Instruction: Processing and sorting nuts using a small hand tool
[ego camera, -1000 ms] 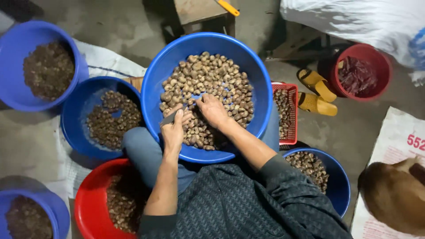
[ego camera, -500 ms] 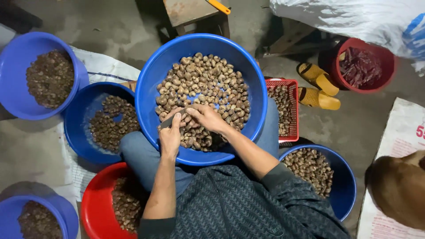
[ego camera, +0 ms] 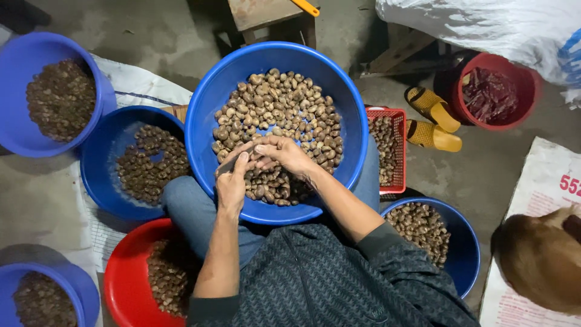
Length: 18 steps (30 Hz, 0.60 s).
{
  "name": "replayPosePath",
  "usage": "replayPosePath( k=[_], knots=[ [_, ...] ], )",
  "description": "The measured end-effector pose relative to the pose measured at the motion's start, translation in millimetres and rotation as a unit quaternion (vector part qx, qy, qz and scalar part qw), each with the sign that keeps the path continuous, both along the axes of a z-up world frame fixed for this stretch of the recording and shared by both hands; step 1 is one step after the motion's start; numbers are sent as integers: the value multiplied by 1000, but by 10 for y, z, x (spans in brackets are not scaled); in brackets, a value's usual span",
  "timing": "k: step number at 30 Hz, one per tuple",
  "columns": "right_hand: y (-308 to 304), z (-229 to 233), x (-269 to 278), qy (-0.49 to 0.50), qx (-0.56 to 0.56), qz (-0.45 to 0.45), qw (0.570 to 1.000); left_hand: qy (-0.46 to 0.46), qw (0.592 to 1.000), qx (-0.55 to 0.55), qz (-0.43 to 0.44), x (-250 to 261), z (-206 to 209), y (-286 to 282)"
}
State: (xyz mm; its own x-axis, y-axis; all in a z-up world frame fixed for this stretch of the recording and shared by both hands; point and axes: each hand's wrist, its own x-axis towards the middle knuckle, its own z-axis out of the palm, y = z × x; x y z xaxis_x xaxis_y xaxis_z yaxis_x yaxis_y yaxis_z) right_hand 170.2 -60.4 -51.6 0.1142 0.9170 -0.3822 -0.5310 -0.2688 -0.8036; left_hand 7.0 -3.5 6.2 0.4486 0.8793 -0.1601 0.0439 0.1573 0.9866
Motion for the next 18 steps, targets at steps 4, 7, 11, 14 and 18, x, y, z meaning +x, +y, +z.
replayPosePath(
  k=[4,7,11,14,18],
  knots=[
    [-17,44,11,1,11,9,1000,-35,998,-45,33,-37,-247,30],
    [-21,31,-27,-9,19,7,1000,-42,996,-53,55,-56,-367,13],
    [-9,-4,-47,-44,31,13,998,-52,994,-52,80,-81,-477,11],
    [2,69,-57,-60,33,28,997,14,997,9,73,-61,-326,4],
    [-2,160,-67,-45,42,14,998,31,998,8,61,-52,-237,7]
  ],
)
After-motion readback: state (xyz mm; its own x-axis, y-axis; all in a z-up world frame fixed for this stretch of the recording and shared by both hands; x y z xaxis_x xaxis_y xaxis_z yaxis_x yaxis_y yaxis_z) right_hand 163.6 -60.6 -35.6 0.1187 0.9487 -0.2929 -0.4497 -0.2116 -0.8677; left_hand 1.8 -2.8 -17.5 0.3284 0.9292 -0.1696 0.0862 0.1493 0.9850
